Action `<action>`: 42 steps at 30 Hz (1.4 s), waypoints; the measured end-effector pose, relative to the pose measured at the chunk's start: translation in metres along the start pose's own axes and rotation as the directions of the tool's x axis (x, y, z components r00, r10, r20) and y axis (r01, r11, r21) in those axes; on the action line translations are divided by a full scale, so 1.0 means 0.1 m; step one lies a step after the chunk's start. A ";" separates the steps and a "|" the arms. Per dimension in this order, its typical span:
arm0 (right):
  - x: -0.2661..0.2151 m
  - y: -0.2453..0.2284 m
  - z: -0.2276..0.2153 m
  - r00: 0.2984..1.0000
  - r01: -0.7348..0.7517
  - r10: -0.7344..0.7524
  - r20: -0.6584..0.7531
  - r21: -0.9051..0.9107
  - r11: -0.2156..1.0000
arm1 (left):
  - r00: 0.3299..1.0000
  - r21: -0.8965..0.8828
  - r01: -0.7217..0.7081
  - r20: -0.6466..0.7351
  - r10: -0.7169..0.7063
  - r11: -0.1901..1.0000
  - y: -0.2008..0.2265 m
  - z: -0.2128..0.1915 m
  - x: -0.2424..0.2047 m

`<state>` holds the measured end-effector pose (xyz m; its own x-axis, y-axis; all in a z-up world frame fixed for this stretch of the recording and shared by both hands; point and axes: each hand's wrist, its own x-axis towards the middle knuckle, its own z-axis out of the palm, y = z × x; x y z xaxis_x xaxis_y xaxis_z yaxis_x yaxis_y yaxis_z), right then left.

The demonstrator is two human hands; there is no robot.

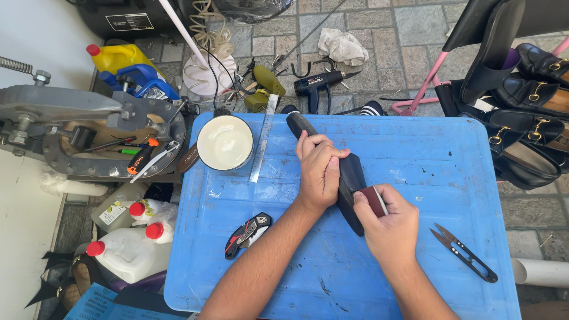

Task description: The person smooths the edges of a black slide sandal using a small sanding block. They rotate the sandal to access different sides and continue sanding the strap and sole edges throughout the clip.

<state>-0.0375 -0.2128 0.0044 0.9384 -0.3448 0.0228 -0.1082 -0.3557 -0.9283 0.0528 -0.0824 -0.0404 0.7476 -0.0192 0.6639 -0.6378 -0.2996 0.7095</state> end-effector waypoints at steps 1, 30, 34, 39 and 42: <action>-0.01 -0.01 -0.02 1.000 -0.021 0.021 0.023 0.007 1.000 | 1.000 -0.003 0.004 0.013 -0.004 1.000 -0.01 -0.01 0.00; 0.02 0.06 -0.07 0.976 -0.180 0.149 0.158 0.208 0.961 | 1.000 0.003 -0.015 -0.005 0.015 1.000 -0.02 -0.03 -0.01; 0.00 0.10 0.02 0.988 -0.146 0.131 0.077 0.239 0.960 | 0.999 0.009 -0.017 -0.035 0.017 1.000 0.00 -0.01 -0.03; -0.01 0.09 0.01 0.983 -0.171 0.145 0.110 0.279 0.945 | 1.000 -0.006 -0.020 -0.008 0.020 1.000 -0.01 -0.06 0.00; -0.01 0.09 -0.08 0.982 -0.155 0.139 0.125 0.130 0.979 | 1.000 0.008 -0.016 -0.014 0.016 1.000 0.00 -0.03 0.01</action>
<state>-0.0419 -0.2223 -0.0014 0.9478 -0.2799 -0.1526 -0.2085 -0.1821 -0.9609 0.0530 -0.0791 -0.0389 0.7344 -0.0102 0.6786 -0.6481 -0.3073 0.6968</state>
